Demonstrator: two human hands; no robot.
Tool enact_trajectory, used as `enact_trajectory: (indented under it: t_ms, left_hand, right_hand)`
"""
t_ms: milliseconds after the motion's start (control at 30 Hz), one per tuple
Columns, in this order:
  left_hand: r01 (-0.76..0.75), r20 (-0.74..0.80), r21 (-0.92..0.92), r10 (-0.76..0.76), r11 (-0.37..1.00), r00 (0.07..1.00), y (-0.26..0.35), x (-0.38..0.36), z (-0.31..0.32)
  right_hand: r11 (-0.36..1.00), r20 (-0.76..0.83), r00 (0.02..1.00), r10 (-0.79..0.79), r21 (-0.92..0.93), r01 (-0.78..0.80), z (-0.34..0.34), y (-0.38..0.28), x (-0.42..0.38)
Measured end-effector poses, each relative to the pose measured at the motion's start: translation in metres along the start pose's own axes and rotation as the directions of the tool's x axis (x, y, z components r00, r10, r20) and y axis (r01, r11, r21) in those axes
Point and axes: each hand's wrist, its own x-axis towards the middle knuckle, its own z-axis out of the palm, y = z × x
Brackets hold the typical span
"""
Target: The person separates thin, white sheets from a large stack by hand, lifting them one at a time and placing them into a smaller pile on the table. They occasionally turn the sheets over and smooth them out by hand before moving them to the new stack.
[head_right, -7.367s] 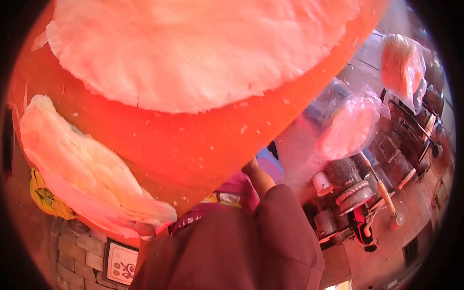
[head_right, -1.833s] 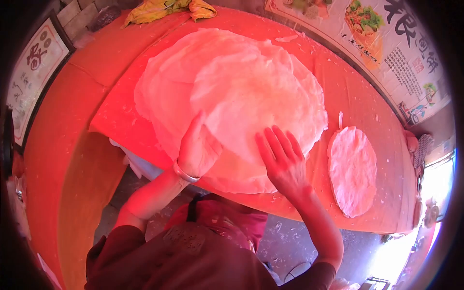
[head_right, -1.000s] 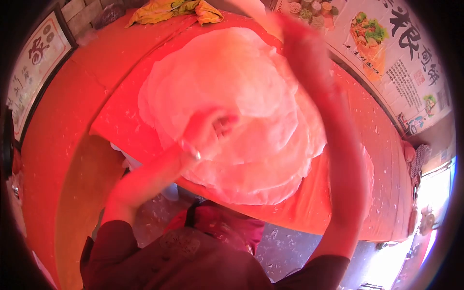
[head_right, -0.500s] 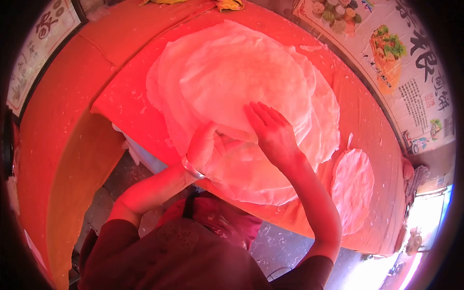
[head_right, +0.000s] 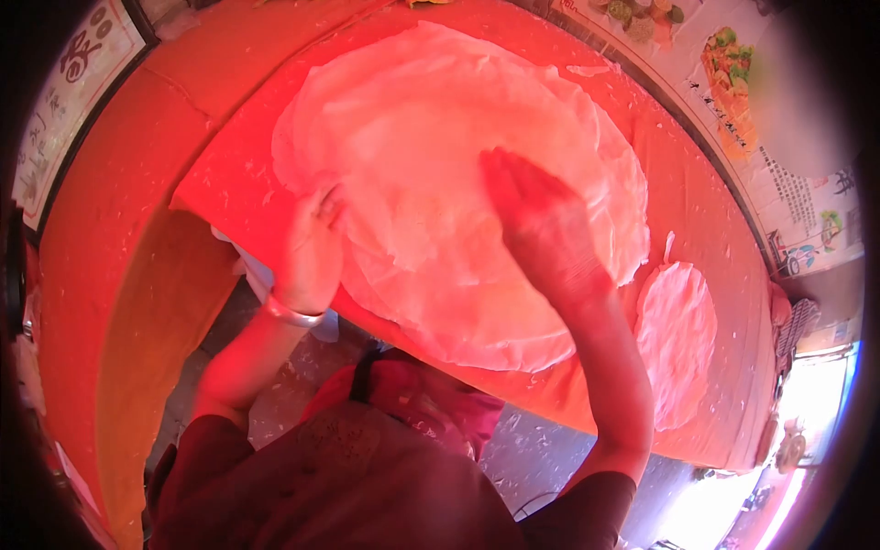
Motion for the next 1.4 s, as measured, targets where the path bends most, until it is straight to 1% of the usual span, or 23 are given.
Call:
enact_trajectory:
  t_ms: [33, 133, 167, 267, 367, 467, 567, 667, 767, 867, 933, 1000, 1067, 1133, 1167, 1200, 1233, 1267, 1300, 1367, 1400]
  left_hand:
    - [0.009, -0.013, -0.030, -0.009, 1.000, 1.000, 0.005, -0.002, -0.010]
    - [0.128, 0.021, -0.035, -0.127, 0.991, 0.992, 0.013, -0.008, -0.026]
    - [0.156, 0.073, -0.049, -0.152, 0.987, 0.986, 0.013, -0.007, -0.030]
    - [0.256, 0.115, 0.003, -0.255, 0.967, 0.960, 0.026, -0.005, -0.023]
    - [0.385, 0.114, 0.001, -0.383, 0.923, 0.917, 0.025, -0.005, -0.016]
    - [0.496, 0.284, -0.036, -0.467, 0.867, 0.837, 0.022, -0.001, -0.012]
    - [0.516, 0.263, -0.070, -0.483, 0.854, 0.835, 0.025, 0.001, -0.003]
    - [0.481, 0.222, -0.064, -0.458, 0.874, 0.861, 0.026, 0.001, 0.000]
    - [0.518, 0.198, -0.098, -0.493, 0.850, 0.847, 0.024, 0.003, -0.001]
    - [0.513, 0.236, -0.132, -0.476, 0.848, 0.847, 0.021, 0.009, 0.002]
    - [0.486, 0.255, -0.123, -0.446, 0.865, 0.858, 0.024, 0.011, 0.009]
    - [0.468, 0.279, -0.134, -0.420, 0.874, 0.864, 0.028, 0.012, 0.021]
    - [0.449, 0.296, -0.169, -0.389, 0.878, 0.872, 0.032, 0.012, 0.029]
    - [0.405, 0.272, -0.148, -0.356, 0.902, 0.894, 0.030, 0.014, 0.022]
    - [0.379, 0.257, -0.136, -0.337, 0.915, 0.906, 0.029, 0.016, 0.015]
    - [0.272, 0.179, -0.089, -0.254, 0.958, 0.951, 0.026, 0.017, 0.005]
    - [0.168, 0.107, -0.033, -0.164, 0.985, 0.981, 0.022, 0.020, -0.008]
    - [0.067, 0.044, 0.030, -0.068, 0.997, 0.997, 0.020, 0.022, -0.018]
    - [0.029, -0.006, 0.060, -0.029, 0.998, 1.000, 0.023, 0.022, -0.025]
    - [-0.051, -0.117, 0.118, 0.065, 0.992, 0.991, 0.030, 0.020, -0.039]
    - [0.013, -0.067, 0.085, -0.007, 0.996, 0.998, 0.034, 0.019, -0.043]
  right_hand:
    - [0.999, 0.007, 0.999, -0.036, -0.013, 0.036, 0.010, -0.004, -0.010]
    - [0.999, 0.045, 0.998, -0.052, -0.015, 0.052, 0.036, -0.015, -0.034]
    - [0.999, 0.064, 0.997, -0.033, -0.042, 0.035, 0.039, -0.018, -0.038]
    - [1.000, 0.050, 0.999, -0.011, -0.021, 0.012, 0.038, -0.018, -0.037]
    - [1.000, 0.050, 0.999, -0.005, 0.001, 0.005, 0.037, -0.019, -0.038]
    - [1.000, 0.058, 0.998, -0.003, -0.001, 0.003, 0.037, -0.018, -0.041]
    - [1.000, 0.068, 0.998, 0.016, 0.016, -0.017, 0.032, -0.014, -0.045]
    - [1.000, 0.091, 0.996, 0.015, 0.008, -0.016, 0.033, -0.006, -0.051]
    - [0.997, 0.107, 0.994, 0.037, 0.069, -0.044, 0.026, -0.013, -0.050]
    - [0.997, 0.053, 0.998, 0.047, 0.064, -0.050, 0.022, -0.023, -0.051]
    - [0.996, 0.005, 0.998, 0.065, 0.060, -0.066, 0.025, -0.026, -0.050]
    - [0.997, -0.017, 0.998, 0.066, 0.030, -0.066, 0.030, -0.022, -0.051]
    - [0.999, -0.009, 0.999, 0.035, -0.019, -0.035, 0.035, -0.009, -0.049]
    - [0.993, -0.004, 0.997, 0.071, 0.098, -0.070, 0.024, 0.008, -0.036]
    - [0.984, -0.002, 0.996, 0.086, 0.159, -0.085, 0.014, 0.016, -0.024]
    - [0.980, 0.014, 0.994, 0.108, 0.166, -0.109, -0.003, 0.025, -0.003]
    - [0.978, 0.044, 0.984, 0.170, 0.115, -0.174, -0.011, 0.040, 0.015]
    - [0.977, -0.039, 0.981, 0.188, 0.114, -0.182, -0.025, 0.049, 0.034]
    - [0.962, 0.043, 0.961, 0.273, 0.006, -0.273, -0.056, 0.037, 0.056]
    - [0.974, -0.060, 0.973, 0.225, -0.018, -0.226, -0.068, 0.021, 0.063]
    - [0.979, -0.107, 0.975, 0.197, -0.027, -0.201, -0.069, 0.012, 0.062]
